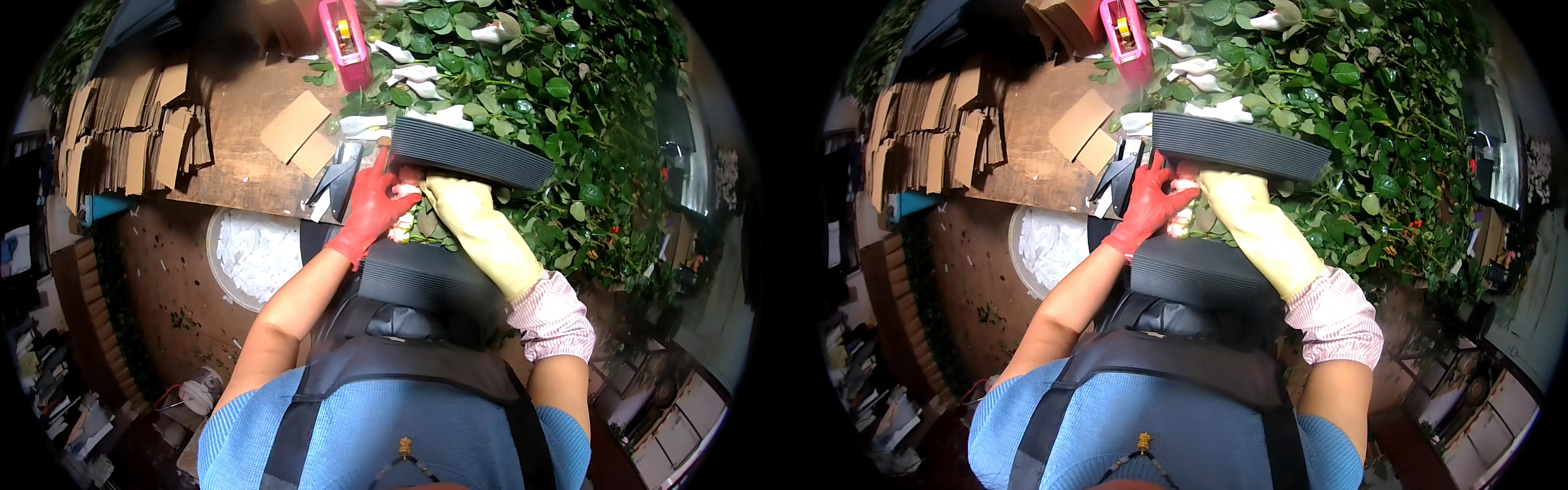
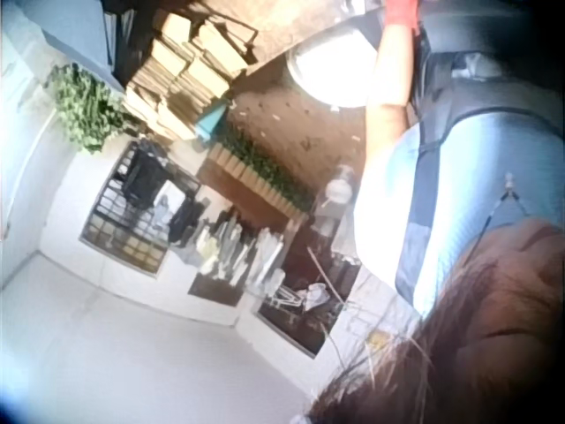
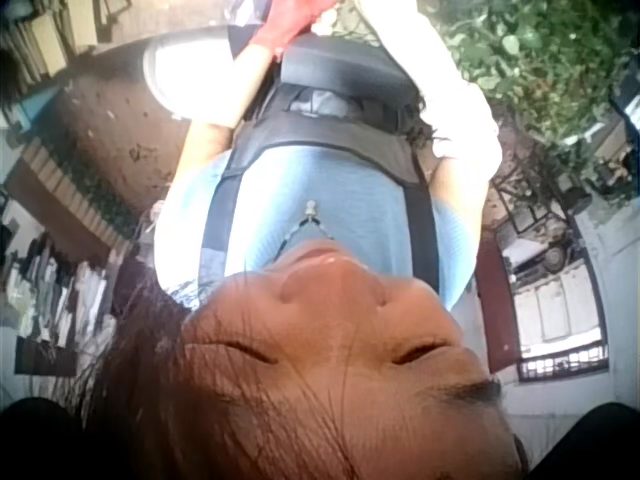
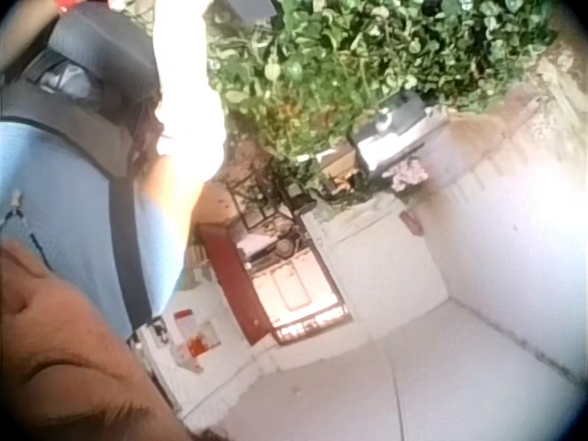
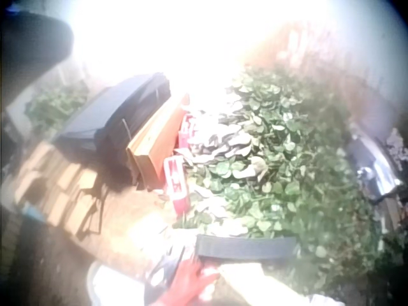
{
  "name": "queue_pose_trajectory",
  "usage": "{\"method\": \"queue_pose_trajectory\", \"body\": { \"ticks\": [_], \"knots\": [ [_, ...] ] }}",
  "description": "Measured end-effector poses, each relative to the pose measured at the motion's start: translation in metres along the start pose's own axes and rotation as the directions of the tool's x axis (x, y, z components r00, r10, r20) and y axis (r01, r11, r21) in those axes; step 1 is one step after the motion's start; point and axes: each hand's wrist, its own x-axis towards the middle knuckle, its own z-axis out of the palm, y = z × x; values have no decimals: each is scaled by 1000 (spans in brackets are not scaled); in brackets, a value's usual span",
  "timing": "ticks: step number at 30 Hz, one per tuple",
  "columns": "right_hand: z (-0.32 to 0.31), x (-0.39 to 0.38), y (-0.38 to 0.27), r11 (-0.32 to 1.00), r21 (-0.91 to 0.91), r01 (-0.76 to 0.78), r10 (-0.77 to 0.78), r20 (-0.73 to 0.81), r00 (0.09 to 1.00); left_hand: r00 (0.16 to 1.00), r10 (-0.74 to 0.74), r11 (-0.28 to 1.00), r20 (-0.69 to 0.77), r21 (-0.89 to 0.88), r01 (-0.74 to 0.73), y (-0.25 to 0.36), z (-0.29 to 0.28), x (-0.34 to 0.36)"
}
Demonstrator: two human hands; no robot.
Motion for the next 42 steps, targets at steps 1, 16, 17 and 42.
{"method": "queue_pose_trajectory", "body": {
  "ticks": [1, 16, 17, 42],
  "knots": [
    [1, -1, 0, 998, -33, 47, -48, -44, 998, 1000, 10, 999, -11, 31, -10, 0, 0, 0],
    [4, -9, -4, 977, -206, 57, -128, -348, 929, 999, 18, 998, 45, 59, -20, 9, -9, 1],
    [0, -12, -3, 981, -187, 51, -99, -256, 962, 999, 19, 998, 41, 65, -22, 11, -10, 1],
    [-201, -194, -111, 568, 55, 821, -747, -385, 542, 774, -40, 951, -631, -261, -164, -47, -100, -59]
  ]
}}
